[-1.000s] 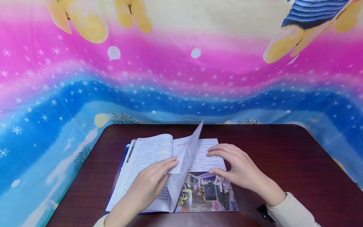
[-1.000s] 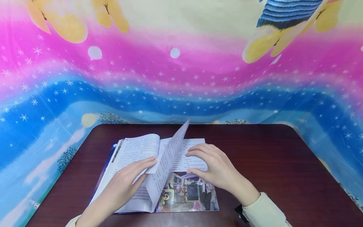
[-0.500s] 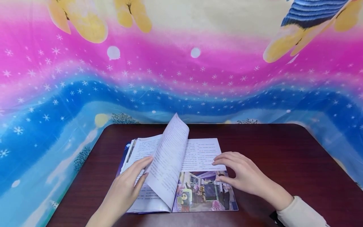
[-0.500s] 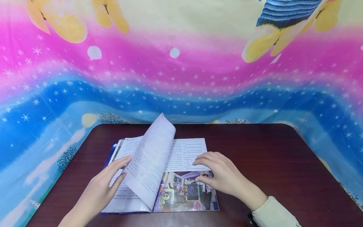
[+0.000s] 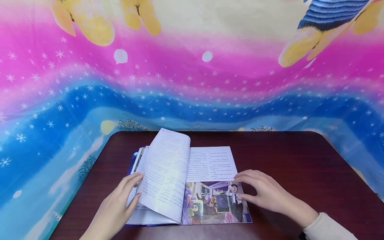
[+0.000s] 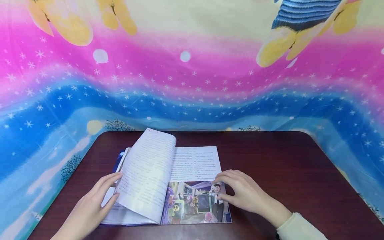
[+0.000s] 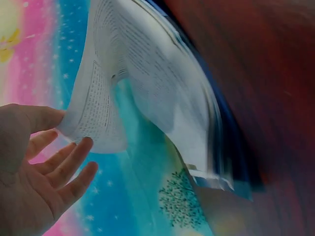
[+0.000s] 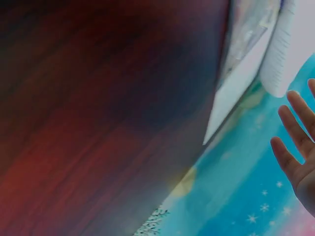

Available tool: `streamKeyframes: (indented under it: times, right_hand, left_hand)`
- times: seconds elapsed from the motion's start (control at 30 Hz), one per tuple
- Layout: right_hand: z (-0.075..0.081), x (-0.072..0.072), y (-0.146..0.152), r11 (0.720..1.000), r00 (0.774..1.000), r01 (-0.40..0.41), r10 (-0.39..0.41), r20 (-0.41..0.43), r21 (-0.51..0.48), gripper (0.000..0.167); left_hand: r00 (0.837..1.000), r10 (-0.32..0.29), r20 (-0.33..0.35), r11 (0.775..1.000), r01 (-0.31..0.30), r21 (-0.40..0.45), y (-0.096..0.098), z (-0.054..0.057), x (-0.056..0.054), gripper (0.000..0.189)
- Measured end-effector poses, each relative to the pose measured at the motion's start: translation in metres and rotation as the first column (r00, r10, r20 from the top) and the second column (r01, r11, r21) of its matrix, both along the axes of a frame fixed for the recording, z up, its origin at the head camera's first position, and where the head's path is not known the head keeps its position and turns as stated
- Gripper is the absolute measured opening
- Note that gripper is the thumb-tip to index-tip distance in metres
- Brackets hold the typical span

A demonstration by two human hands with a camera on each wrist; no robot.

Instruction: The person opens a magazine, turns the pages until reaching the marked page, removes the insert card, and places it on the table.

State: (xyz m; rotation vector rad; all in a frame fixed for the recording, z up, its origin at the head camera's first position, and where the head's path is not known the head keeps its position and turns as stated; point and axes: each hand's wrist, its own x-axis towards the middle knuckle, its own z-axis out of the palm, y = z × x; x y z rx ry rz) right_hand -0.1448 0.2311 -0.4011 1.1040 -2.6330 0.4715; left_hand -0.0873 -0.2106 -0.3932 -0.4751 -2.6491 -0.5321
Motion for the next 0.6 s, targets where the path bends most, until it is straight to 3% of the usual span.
streamKeyframes:
  times: [0.17, 0.3, 0.4, 0.6]
  right_hand:
    - [-0.008, 0.003, 0.008, 0.999, 1.000, -0.025, 0.025, -0.010, 0.020, 0.042]
    - [-0.015, 0.006, 0.012, 0.999, 1.000, -0.031, 0.031, 0.006, 0.039, 0.041]
    - [-0.018, 0.009, 0.014, 0.998, 0.999, -0.038, 0.036, 0.032, 0.051, 0.041]
    - [-0.023, 0.013, 0.018, 0.997, 0.997, -0.035, 0.031, 0.071, 0.062, 0.045]
  left_hand:
    - [0.993, 0.040, 0.114, 0.999, -0.039, -0.011, -0.009, -0.005, 0.002, 0.061]
    - [0.976, 0.068, 0.207, 0.997, -0.061, -0.039, -0.015, -0.009, 0.004, 0.058]
    - [0.945, 0.107, 0.308, 0.993, -0.084, -0.085, -0.021, -0.012, 0.004, 0.058]
    - [0.865, 0.172, 0.471, 0.982, -0.111, -0.155, -0.033, -0.019, 0.000, 0.057]
